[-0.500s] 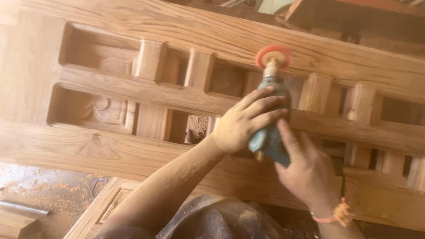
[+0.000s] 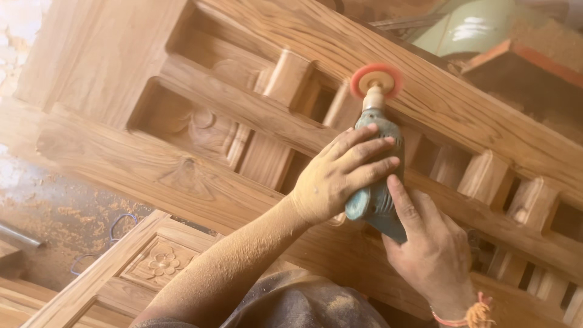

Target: The person sands the surface and inside edges of a carved wooden headboard using a rotary sanding tool held in both hands.

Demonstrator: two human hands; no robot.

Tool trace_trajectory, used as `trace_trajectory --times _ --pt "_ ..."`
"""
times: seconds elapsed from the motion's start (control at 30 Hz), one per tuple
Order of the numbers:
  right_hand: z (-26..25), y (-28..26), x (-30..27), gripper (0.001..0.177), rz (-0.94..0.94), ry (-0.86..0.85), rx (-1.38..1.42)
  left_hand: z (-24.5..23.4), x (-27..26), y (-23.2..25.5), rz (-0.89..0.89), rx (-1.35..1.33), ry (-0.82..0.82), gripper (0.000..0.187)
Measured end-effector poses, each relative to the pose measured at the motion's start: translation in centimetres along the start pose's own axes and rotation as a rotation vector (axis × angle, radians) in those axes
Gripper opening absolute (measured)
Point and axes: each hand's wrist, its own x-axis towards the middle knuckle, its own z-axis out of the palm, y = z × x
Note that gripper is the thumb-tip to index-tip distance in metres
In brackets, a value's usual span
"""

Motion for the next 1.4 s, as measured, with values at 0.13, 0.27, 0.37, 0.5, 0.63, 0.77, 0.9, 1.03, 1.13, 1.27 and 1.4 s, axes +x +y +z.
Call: trace_trajectory --times 0.13,0.27,0.37,0.5,0.63,0.77,0.9,1.03,1.13,1.27,1.4 --pt "0.2 -0.1 -0.2 0.101 -0.138 -0.045 -0.013 -0.8 -2.1 1.0 -0.046 0.034 0.036 0.065" --pt "1.4 0.1 -2.5 0.084 0.036 -0.007 0.378 -1.0 -4.1 2.7 -0.115 0.003 0.088 0.068" --pt "1.4 0.9 -2.9 0.076 0.394 -0.043 0.951 0.1 -1.8 2.8 -0.157 -0.076 0.140 0.081" --pt "1.5 1.7 -1.5 0.074 0.467 -0.008 1.681 1.3 1.3 2.7 -0.175 0.089 0.154 0.080" --pt "0.4 3.3 -0.8 0.070 0.564 -0.005 1.733 3.4 3.6 1.7 -0.171 0.146 0.076 0.103" --pt "0.7 4.6 0.4 0.060 0.589 0.021 1.802 4.9 5.8 0.8 -0.173 0.213 0.029 0.108" --pt "1.1 5.7 2.5 0.049 0.546 0.039 1.765 5.0 8.5 -0.7 -0.166 0.189 0.026 0.102" --pt "1.3 5.9 3.6 0.048 0.554 0.044 1.817 4.1 9.0 -1.2 -0.215 0.244 -0.053 0.113" --pt "1.7 5.6 3.2 0.046 0.550 0.011 1.824 3.7 7.9 -0.6 -0.283 0.144 -0.052 0.110" --pt "2.0 4.8 2.4 0.050 0.622 0.020 1.802 3.7 6.9 -0.3 -0.289 0.141 -0.042 0.111" --pt "1.7 4.5 2.1 0.052 0.563 0.039 1.784 4.8 6.9 -0.5 -0.247 0.180 0.034 0.097"
